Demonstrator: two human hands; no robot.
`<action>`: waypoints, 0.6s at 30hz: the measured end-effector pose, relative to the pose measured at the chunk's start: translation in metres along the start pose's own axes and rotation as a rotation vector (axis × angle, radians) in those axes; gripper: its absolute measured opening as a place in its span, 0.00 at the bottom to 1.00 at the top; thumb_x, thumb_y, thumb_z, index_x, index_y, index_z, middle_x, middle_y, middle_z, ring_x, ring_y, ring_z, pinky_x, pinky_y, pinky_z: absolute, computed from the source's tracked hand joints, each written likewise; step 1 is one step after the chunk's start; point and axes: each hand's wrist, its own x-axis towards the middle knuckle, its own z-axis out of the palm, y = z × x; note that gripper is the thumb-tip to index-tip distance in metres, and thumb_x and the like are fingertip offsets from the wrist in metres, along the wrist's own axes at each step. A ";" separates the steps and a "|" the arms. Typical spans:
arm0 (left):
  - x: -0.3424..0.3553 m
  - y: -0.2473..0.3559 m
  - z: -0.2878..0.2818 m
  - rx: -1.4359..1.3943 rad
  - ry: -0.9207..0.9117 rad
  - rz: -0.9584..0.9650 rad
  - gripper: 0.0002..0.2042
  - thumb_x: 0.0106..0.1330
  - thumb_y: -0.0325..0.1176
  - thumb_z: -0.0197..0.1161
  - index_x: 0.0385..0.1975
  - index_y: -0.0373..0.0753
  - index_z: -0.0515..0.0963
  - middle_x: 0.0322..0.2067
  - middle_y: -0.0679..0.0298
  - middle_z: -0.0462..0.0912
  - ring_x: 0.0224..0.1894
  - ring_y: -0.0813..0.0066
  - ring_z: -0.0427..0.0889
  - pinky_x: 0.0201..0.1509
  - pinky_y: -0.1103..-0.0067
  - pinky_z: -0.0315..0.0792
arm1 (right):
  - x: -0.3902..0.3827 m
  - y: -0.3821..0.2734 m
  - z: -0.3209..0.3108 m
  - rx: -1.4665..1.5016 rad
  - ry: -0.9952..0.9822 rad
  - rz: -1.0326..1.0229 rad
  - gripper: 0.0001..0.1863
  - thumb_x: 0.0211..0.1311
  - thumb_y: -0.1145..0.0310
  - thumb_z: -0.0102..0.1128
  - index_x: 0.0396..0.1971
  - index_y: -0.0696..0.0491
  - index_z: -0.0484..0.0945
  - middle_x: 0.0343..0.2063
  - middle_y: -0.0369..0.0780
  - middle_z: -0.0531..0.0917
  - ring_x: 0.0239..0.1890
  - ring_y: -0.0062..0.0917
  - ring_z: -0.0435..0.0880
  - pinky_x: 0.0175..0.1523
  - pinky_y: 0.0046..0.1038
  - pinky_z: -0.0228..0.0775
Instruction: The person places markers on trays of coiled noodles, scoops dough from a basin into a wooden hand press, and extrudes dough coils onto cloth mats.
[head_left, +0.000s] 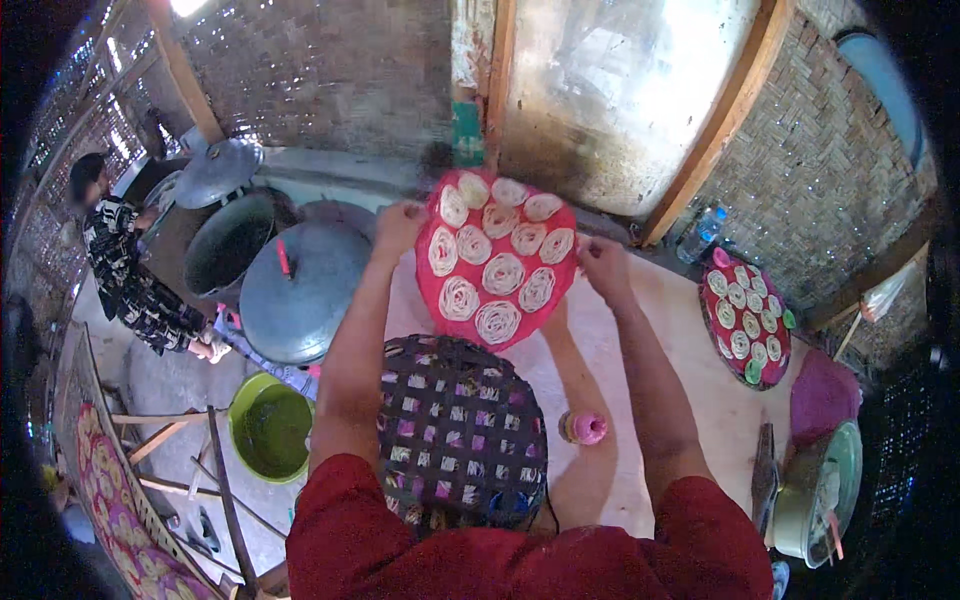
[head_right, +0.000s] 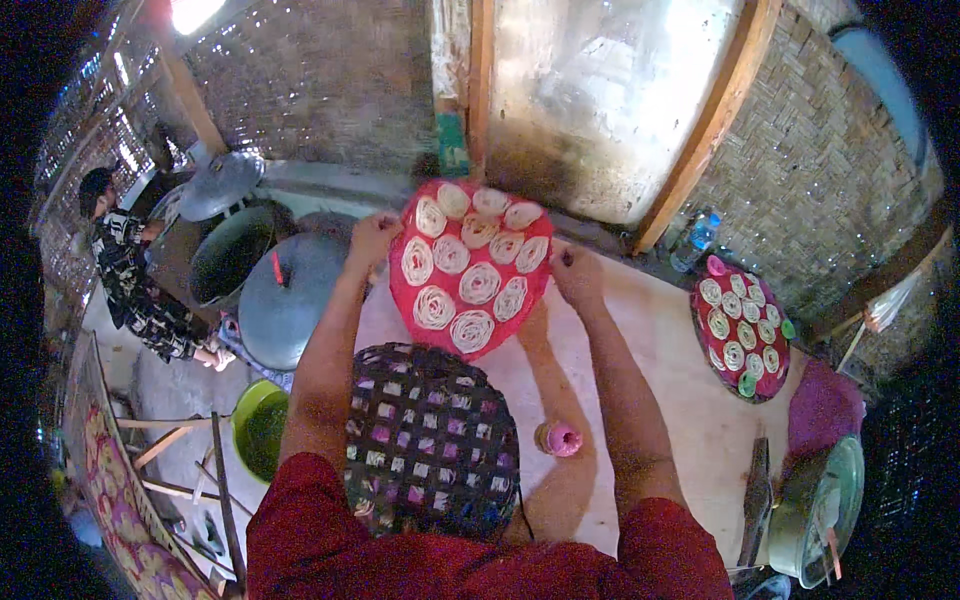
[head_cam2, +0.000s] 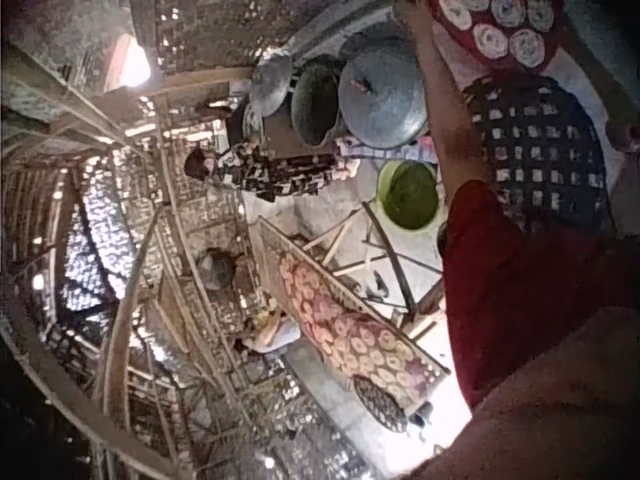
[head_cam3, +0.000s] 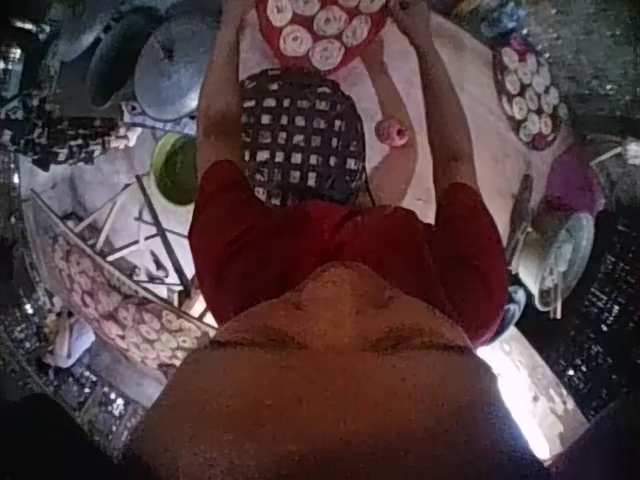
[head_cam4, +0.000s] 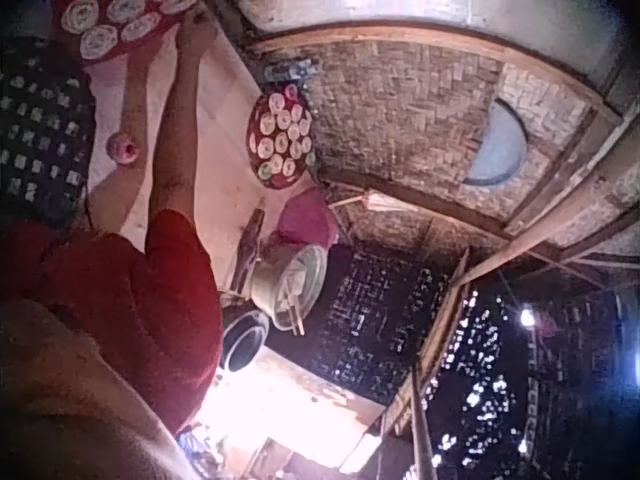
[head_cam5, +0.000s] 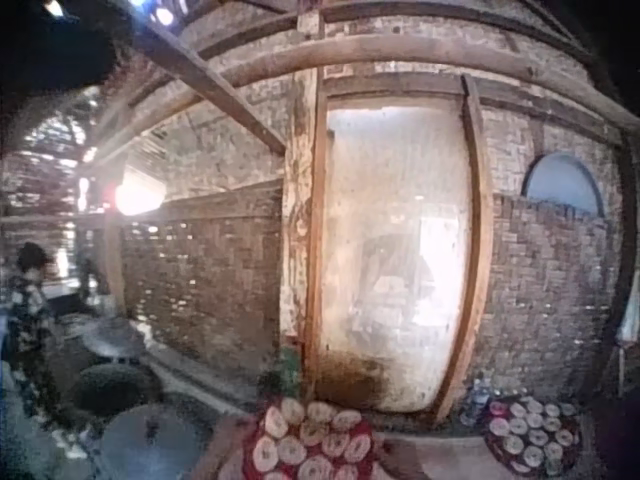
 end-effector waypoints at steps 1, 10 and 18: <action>0.001 0.009 -0.015 -0.106 -0.014 -0.024 0.15 0.54 0.42 0.62 0.33 0.37 0.80 0.30 0.53 0.82 0.34 0.59 0.81 0.40 0.69 0.73 | -0.005 -0.012 -0.009 -0.013 0.086 -0.151 0.12 0.55 0.65 0.57 0.24 0.59 0.79 0.17 0.43 0.80 0.19 0.24 0.78 0.28 0.30 0.70; -0.041 0.062 -0.138 -0.637 0.010 -0.049 0.06 0.62 0.29 0.58 0.33 0.33 0.77 0.25 0.71 0.78 0.28 0.86 0.72 0.34 0.85 0.68 | -0.084 -0.103 -0.079 0.342 0.113 -0.371 0.10 0.60 0.69 0.56 0.27 0.61 0.78 0.18 0.36 0.77 0.23 0.15 0.73 0.29 0.21 0.66; -0.199 0.040 -0.219 -0.457 -0.133 -0.221 0.07 0.63 0.29 0.57 0.36 0.33 0.76 0.29 0.69 0.78 0.34 0.83 0.72 0.40 0.83 0.67 | -0.195 -0.108 -0.055 0.237 -0.101 -0.194 0.09 0.59 0.68 0.56 0.28 0.60 0.77 0.18 0.34 0.77 0.22 0.14 0.73 0.29 0.20 0.67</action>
